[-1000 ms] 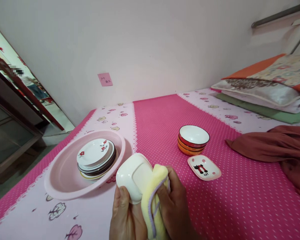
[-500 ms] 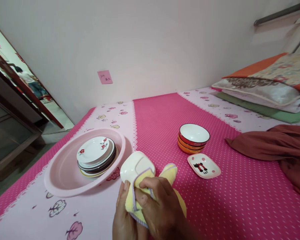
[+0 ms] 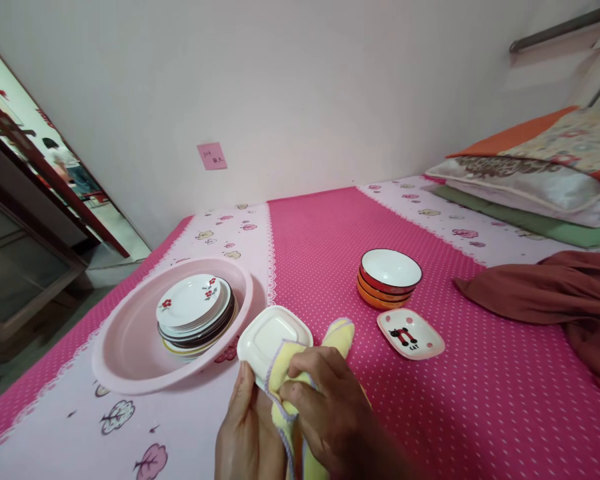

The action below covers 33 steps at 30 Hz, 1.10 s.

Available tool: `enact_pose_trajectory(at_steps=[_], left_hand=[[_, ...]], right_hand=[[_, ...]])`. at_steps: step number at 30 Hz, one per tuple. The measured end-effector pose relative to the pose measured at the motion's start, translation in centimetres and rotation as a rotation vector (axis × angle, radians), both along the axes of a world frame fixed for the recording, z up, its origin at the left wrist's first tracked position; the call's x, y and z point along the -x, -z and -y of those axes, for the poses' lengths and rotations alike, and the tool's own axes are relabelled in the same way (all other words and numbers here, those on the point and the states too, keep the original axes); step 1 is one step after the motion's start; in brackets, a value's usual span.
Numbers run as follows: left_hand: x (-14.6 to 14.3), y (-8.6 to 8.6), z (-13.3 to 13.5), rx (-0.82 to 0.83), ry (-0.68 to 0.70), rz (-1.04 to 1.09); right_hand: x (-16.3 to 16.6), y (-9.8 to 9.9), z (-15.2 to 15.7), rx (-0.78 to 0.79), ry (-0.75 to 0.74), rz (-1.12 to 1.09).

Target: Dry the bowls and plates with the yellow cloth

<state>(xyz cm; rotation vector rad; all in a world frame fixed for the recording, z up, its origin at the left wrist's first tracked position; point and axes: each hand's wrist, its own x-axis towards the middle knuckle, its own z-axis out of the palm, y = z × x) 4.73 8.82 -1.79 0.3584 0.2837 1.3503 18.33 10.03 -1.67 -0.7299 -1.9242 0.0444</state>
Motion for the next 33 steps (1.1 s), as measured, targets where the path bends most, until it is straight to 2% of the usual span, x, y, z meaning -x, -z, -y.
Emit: enact_pose_trajectory(at_steps=[5, 10, 13, 15, 17, 20, 23, 26, 29, 31, 33], left_hand=[[-0.6, -1.9, -0.3, 0.157, -0.248, 0.017], [0.2, -1.4, -0.4, 0.224, -0.388, -0.059], [0.7, -0.6, -0.4, 0.192, -0.340, -0.073], [0.8, -0.2, -0.3, 0.136, -0.248, -0.072], [0.7, -0.1, -0.3, 0.077, -0.134, -0.051], [0.5, 0.0, -0.3, 0.037, 0.005, 0.011], [0.5, -0.1, -0.4, 0.119, -0.004, 0.023], [-0.1, -0.7, -0.5, 0.245, -0.114, -0.133], [-1.2, -1.4, -0.3, 0.238, -0.233, -0.372], [-1.7, -1.8, 0.0, 0.216, -0.290, -0.484], [-1.9, -2.1, 0.3, 0.206, -0.278, -0.482]], right_hand=[[-0.8, 0.7, -0.8, 0.044, 0.028, -0.037], [-1.6, 1.1, -2.0, 0.189, 0.019, -0.236], [-1.9, 0.6, -2.5, 0.493, -0.019, -0.512], [-2.0, 0.1, -2.5, 0.756, -0.062, -0.686], [-1.9, -0.3, -2.3, 0.931, -0.153, -0.806], [-1.6, -0.5, -1.9, 1.066, -0.311, -0.894], [-1.5, -0.7, -1.6, 1.142, -0.441, -0.933], [-1.6, -1.1, -1.5, 1.119, -0.458, -0.909], [-1.8, -1.6, -1.2, 0.976, -0.331, -0.764], [-1.7, -1.6, -0.8, 0.794, -0.200, -0.586], [-1.4, -1.3, -0.5, 0.514, -0.075, -0.370]])
